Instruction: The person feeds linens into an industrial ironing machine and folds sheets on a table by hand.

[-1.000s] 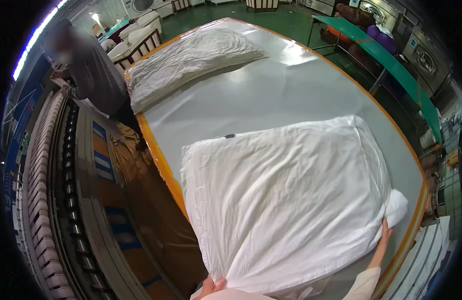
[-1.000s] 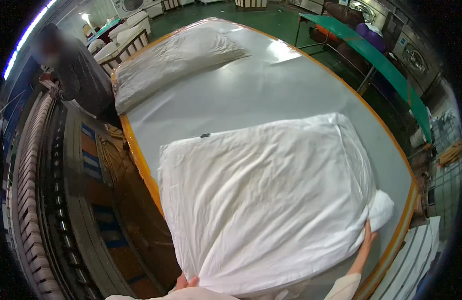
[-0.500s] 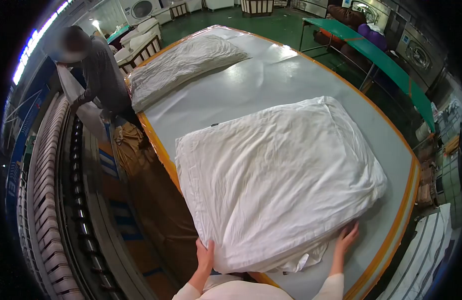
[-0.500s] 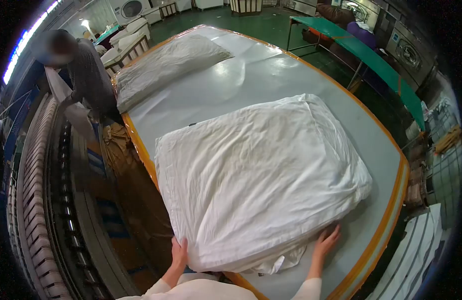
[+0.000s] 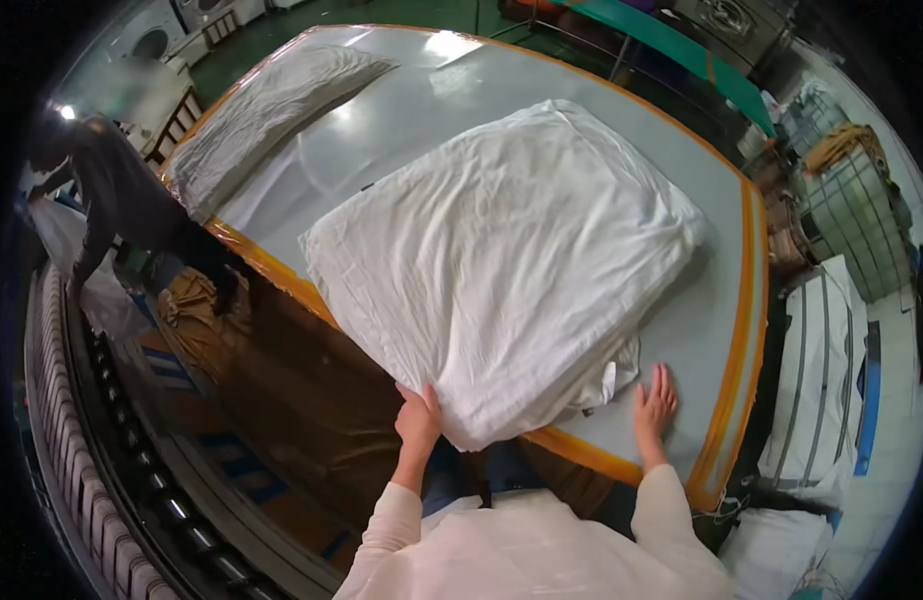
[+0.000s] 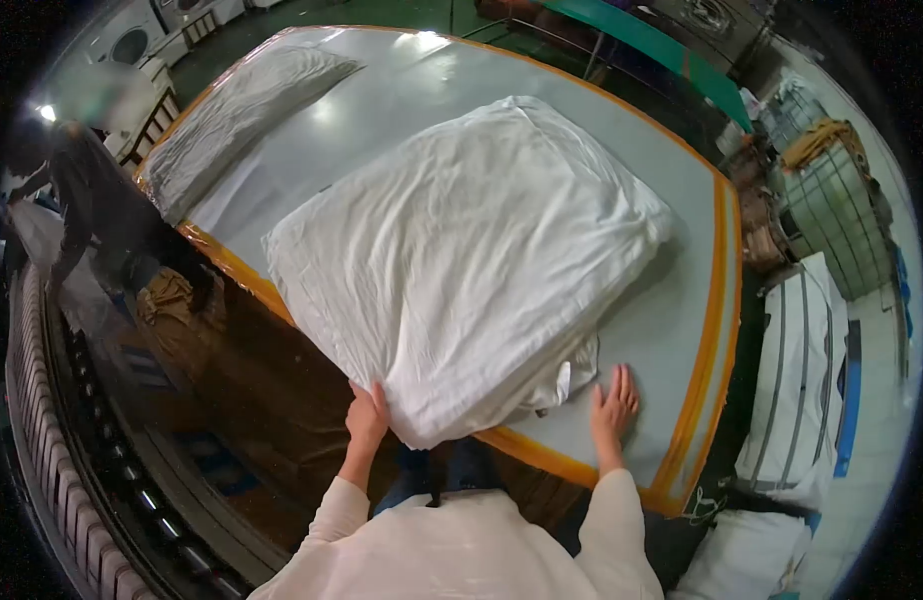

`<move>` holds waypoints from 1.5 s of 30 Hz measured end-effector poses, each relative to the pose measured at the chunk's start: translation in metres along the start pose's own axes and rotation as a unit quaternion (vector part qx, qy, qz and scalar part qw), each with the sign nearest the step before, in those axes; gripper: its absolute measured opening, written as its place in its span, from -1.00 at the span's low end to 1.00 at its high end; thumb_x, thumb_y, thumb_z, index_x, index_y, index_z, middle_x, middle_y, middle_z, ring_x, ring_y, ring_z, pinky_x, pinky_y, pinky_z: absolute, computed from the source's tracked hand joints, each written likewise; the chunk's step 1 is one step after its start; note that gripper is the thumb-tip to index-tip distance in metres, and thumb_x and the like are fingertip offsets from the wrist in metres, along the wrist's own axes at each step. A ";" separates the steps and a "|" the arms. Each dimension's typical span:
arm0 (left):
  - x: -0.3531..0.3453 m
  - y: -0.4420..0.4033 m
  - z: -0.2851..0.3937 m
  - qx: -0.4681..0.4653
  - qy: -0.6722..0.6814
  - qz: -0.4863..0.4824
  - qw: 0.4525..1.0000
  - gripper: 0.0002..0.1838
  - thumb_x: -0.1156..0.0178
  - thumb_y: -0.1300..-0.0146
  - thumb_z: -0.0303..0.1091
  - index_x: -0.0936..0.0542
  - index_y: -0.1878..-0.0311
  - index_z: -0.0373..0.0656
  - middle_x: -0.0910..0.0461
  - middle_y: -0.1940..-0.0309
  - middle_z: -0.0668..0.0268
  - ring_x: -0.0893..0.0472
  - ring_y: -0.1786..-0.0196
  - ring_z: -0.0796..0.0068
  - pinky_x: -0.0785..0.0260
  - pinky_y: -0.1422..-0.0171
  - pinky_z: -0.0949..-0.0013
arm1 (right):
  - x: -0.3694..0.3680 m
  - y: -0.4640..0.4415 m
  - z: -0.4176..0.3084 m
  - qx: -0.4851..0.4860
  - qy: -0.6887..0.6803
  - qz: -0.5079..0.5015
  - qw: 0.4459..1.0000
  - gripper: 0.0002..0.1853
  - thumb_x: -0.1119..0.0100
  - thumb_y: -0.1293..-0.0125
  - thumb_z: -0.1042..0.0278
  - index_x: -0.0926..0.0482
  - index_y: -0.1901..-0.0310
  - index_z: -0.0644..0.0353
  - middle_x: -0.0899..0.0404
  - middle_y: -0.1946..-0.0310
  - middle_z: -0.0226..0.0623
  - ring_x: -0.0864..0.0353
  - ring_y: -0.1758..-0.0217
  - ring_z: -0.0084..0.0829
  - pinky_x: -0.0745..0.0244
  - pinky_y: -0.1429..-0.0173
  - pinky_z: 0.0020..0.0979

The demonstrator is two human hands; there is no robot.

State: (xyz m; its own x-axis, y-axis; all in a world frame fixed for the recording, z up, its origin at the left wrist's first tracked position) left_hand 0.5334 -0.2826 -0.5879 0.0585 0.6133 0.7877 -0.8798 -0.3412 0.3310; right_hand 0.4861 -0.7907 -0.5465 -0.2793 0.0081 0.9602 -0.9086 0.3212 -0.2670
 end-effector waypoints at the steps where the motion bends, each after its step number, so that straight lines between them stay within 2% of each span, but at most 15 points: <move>1: 0.005 0.000 0.001 -0.025 -0.059 -0.006 0.998 -0.27 0.11 -0.38 0.14 -0.35 -0.12 -0.53 -0.61 0.39 -0.20 -0.62 0.25 -0.21 -0.44 0.13 -0.09 | -0.002 0.002 0.000 0.003 -0.003 0.013 1.000 -0.38 -0.12 -0.31 0.10 -0.29 -0.36 0.12 -0.26 -0.38 -0.16 -0.22 -0.42 -0.13 -0.06 -0.45 -0.09; 2: 0.008 0.001 0.002 -0.049 -0.117 -0.010 0.992 -0.31 0.12 -0.37 0.15 -0.47 -0.03 -0.47 -0.62 0.47 -0.12 -0.64 0.34 -0.17 -0.46 0.21 -0.10 | -0.008 0.006 0.002 -0.004 -0.040 0.035 0.999 -0.38 -0.16 -0.29 0.11 -0.31 -0.35 0.11 -0.28 -0.36 -0.15 -0.23 -0.41 -0.12 -0.08 -0.44 -0.09; 3: 0.015 0.004 0.003 -0.068 -0.139 0.033 0.987 -0.40 0.00 -0.30 0.18 -0.60 0.35 -0.29 -0.63 0.52 -0.02 -0.65 0.40 -0.09 -0.47 0.31 -0.05 | -0.016 0.009 0.005 -0.011 -0.075 0.058 0.995 -0.38 -0.19 -0.26 0.13 -0.33 -0.33 0.11 -0.30 -0.33 -0.13 -0.25 -0.40 -0.11 -0.09 -0.42 -0.08; 6: 0.041 0.029 0.024 -0.065 -0.169 0.027 0.983 -0.38 -0.09 -0.21 0.25 -0.62 0.48 -0.23 -0.63 0.50 -0.03 -0.65 0.39 -0.08 -0.48 0.31 -0.03 | 0.022 0.012 -0.063 0.063 -0.142 0.132 0.979 -0.31 -0.37 -0.08 0.14 -0.41 -0.27 0.12 -0.39 -0.22 -0.16 -0.33 -0.30 -0.10 -0.16 -0.35 -0.08; 11: 0.021 0.058 0.011 -0.009 0.007 0.074 0.997 -0.51 -0.32 -0.09 0.11 -0.55 0.52 -0.21 -0.59 0.58 0.08 -0.61 0.44 0.00 -0.42 0.33 0.08 | 0.089 0.018 -0.237 0.333 -0.353 -0.024 0.874 -0.47 -0.47 0.10 0.22 -0.61 -0.02 -0.04 -0.50 0.00 -0.35 -0.43 -0.15 -0.23 -0.32 -0.20 -0.15; 15: 0.028 0.073 0.016 0.015 0.026 0.130 0.991 -0.55 -0.35 -0.09 0.01 -0.50 0.55 -0.20 -0.55 0.62 0.11 -0.57 0.49 0.01 -0.38 0.37 0.09 | 0.060 0.006 -0.257 0.401 -0.404 -0.060 0.820 -0.79 -0.46 0.08 0.28 -0.67 0.36 0.02 -0.54 0.35 -0.47 -0.51 0.22 -0.35 -0.45 0.05 -0.30; 21: 0.062 0.093 0.040 0.034 0.044 0.207 0.977 -0.62 -0.40 -0.06 -0.17 -0.45 0.57 -0.21 -0.49 0.67 0.16 -0.51 0.58 0.15 -0.33 0.44 0.21 | 0.078 -0.022 -0.281 0.474 -0.500 -0.115 0.715 -0.83 -0.49 0.09 0.40 -0.70 0.41 0.10 -0.53 0.45 -0.41 -0.52 0.39 -0.38 -0.47 0.32 -0.41; 25: 0.068 0.101 0.038 0.013 0.232 0.244 0.942 -0.71 -0.37 -0.12 -0.38 -0.42 0.53 -0.20 -0.46 0.71 0.32 -0.47 0.64 0.51 -0.29 0.52 0.40 | 0.087 -0.030 -0.288 0.420 -0.550 -0.216 0.689 -0.84 -0.47 0.03 0.51 -0.68 0.38 0.16 -0.52 0.45 -0.39 -0.53 0.44 -0.50 -0.48 0.36 -0.50; 28: 0.043 0.105 0.026 0.102 0.523 0.111 0.839 -0.81 -0.29 -0.21 -0.46 -0.44 0.40 -0.20 -0.46 0.68 0.43 -0.46 0.61 0.67 -0.28 0.56 0.52 | 0.084 -0.028 -0.286 0.346 -0.579 -0.301 0.674 -0.87 -0.42 -0.03 0.57 -0.64 0.40 0.19 -0.51 0.46 -0.41 -0.52 0.45 -0.60 -0.46 0.40 -0.56; 29: 0.032 0.106 0.022 0.086 0.539 0.068 0.835 -0.86 -0.21 -0.28 -0.45 -0.46 0.17 -0.21 -0.50 0.58 0.42 -0.48 0.59 0.69 -0.36 0.55 0.57 | 0.083 -0.027 -0.285 0.328 -0.589 -0.319 0.667 -0.88 -0.40 -0.05 0.57 -0.62 0.42 0.19 -0.50 0.47 -0.41 -0.51 0.46 -0.62 -0.43 0.44 -0.55; 33: 0.006 0.119 0.017 0.134 0.630 0.056 0.763 -0.90 -0.14 -0.29 -0.52 -0.50 0.14 -0.23 -0.50 0.57 0.39 -0.44 0.65 0.66 -0.33 0.59 0.57 | 0.060 -0.011 -0.278 0.296 -0.582 -0.368 0.662 -0.89 -0.34 -0.07 0.61 -0.58 0.43 0.21 -0.48 0.48 -0.47 -0.46 0.45 -0.71 -0.37 0.43 -0.58; 38: 0.022 0.132 -0.045 0.093 0.567 0.181 0.798 -0.93 -0.08 -0.27 -0.59 -0.49 0.20 -0.28 -0.42 0.63 0.41 -0.33 0.71 0.68 -0.26 0.64 0.56 | 0.079 -0.012 -0.277 0.266 -0.622 -0.334 0.657 -0.90 -0.29 -0.13 0.60 -0.56 0.43 0.20 -0.45 0.47 -0.54 -0.37 0.47 -0.76 -0.30 0.40 -0.64; 43: -0.004 0.154 -0.009 0.002 0.594 -0.042 0.803 -0.34 0.06 -0.40 0.22 -0.50 -0.08 -0.30 -0.64 0.28 0.15 -0.65 0.31 0.39 -0.54 0.18 0.35 | 0.123 0.004 -0.284 0.288 -0.627 -0.353 0.632 -0.90 -0.25 -0.22 0.54 -0.52 0.39 0.19 -0.42 0.47 -0.61 -0.31 0.46 -0.82 -0.24 0.39 -0.67; 44: -0.012 0.166 0.009 0.024 0.615 -0.107 0.781 -0.03 0.31 -0.27 0.51 -0.43 -0.23 -0.30 -0.60 0.00 0.03 -0.62 -0.02 0.22 -0.47 -0.14 0.22 | 0.135 0.012 -0.287 0.293 -0.630 -0.368 0.618 -0.90 -0.24 -0.23 0.54 -0.51 0.39 0.18 -0.42 0.47 -0.61 -0.31 0.45 -0.82 -0.24 0.38 -0.68; 45: -0.019 0.175 0.026 0.011 0.703 -0.140 0.697 -0.04 0.29 -0.26 0.51 -0.42 -0.23 -0.30 -0.57 -0.06 0.05 -0.59 -0.07 0.25 -0.42 -0.18 0.20 | 0.150 0.027 -0.290 0.303 -0.636 -0.386 0.595 -0.92 -0.22 -0.25 0.54 -0.52 0.38 0.20 -0.42 0.45 -0.59 -0.33 0.42 -0.80 -0.25 0.36 -0.67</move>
State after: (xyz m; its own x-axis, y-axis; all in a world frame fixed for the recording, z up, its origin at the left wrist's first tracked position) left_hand 0.3903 -0.3727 -0.5311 -0.3071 0.7451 -0.5921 -0.9182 -0.0684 0.3902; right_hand 0.5096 -0.5059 -0.3862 0.6355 -0.7680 0.0797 -0.7559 -0.6399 -0.1383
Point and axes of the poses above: each hand's wrist, its own y-axis away from the middle knuckle, its own x-axis out of the back of the hand, z = x × y, the point moved 9 cm from there along -y, towards the middle knuckle
